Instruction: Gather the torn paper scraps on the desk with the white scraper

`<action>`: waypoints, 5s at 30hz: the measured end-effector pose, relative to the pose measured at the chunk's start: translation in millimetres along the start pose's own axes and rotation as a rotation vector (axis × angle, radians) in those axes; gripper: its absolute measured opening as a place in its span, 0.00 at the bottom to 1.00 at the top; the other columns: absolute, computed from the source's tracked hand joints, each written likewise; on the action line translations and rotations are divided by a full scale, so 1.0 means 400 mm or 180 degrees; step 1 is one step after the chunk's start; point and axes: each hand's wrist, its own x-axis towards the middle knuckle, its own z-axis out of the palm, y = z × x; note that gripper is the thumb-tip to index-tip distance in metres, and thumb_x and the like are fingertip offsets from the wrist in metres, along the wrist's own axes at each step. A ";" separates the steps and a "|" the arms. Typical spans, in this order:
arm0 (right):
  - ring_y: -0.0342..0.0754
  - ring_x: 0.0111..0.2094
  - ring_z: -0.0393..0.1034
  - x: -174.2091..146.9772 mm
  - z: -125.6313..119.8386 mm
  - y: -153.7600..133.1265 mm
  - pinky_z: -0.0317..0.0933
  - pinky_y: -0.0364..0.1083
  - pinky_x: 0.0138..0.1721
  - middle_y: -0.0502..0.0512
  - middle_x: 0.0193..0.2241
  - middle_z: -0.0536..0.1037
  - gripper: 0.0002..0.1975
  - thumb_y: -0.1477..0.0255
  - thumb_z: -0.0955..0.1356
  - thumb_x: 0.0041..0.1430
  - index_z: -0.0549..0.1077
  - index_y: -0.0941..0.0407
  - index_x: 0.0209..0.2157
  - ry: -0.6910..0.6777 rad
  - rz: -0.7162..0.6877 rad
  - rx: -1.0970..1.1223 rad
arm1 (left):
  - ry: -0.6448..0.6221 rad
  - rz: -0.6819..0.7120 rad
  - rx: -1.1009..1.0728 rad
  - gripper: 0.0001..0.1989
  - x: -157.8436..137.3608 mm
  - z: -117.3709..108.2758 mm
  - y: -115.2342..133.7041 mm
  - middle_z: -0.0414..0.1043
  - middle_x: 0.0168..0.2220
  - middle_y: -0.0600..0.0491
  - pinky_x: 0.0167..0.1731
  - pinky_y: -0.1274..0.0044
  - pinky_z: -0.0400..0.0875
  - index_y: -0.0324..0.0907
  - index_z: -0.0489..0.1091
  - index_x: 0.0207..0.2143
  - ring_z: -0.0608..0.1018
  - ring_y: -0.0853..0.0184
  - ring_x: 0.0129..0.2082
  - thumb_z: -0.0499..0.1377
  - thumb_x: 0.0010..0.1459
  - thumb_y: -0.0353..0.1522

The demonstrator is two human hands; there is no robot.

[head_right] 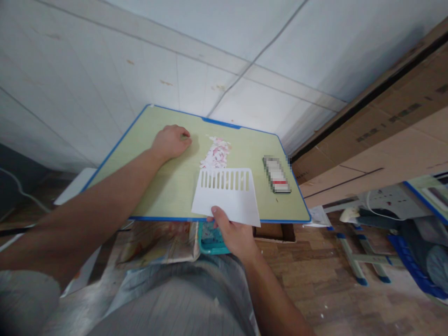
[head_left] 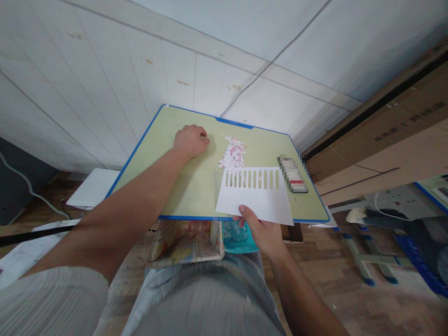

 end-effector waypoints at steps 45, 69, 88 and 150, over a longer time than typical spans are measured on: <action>0.57 0.32 0.83 0.172 -0.143 0.086 0.77 0.58 0.50 0.56 0.26 0.87 0.26 0.43 0.76 0.67 0.82 0.51 0.28 0.1248 -0.0287 -0.0432 | -0.0039 -0.0012 -0.0029 0.21 -0.002 -0.006 0.001 0.85 0.64 0.39 0.70 0.53 0.73 0.46 0.88 0.57 0.80 0.41 0.68 0.60 0.70 0.40; 0.56 0.26 0.80 0.104 -0.135 0.049 0.78 0.55 0.39 0.52 0.22 0.84 0.17 0.54 0.77 0.63 0.79 0.49 0.26 0.1140 -0.0025 -0.0319 | -0.0003 0.0002 -0.0050 0.21 -0.001 -0.004 -0.002 0.86 0.63 0.39 0.70 0.51 0.74 0.47 0.88 0.57 0.80 0.40 0.67 0.61 0.68 0.39; 0.57 0.25 0.80 0.029 -0.030 0.020 0.82 0.55 0.40 0.53 0.23 0.84 0.22 0.49 0.79 0.67 0.80 0.48 0.26 0.0503 0.0124 0.0088 | 0.0010 -0.0009 -0.0058 0.21 -0.001 -0.002 0.002 0.86 0.63 0.39 0.70 0.51 0.74 0.45 0.89 0.57 0.81 0.40 0.68 0.61 0.69 0.38; 0.57 0.31 0.84 0.137 -0.098 0.067 0.77 0.57 0.46 0.56 0.27 0.88 0.23 0.46 0.77 0.67 0.81 0.50 0.30 0.1396 -0.0165 -0.0259 | -0.0030 0.0011 0.0052 0.21 -0.002 -0.004 0.000 0.86 0.63 0.40 0.70 0.54 0.75 0.46 0.88 0.58 0.80 0.42 0.68 0.60 0.71 0.39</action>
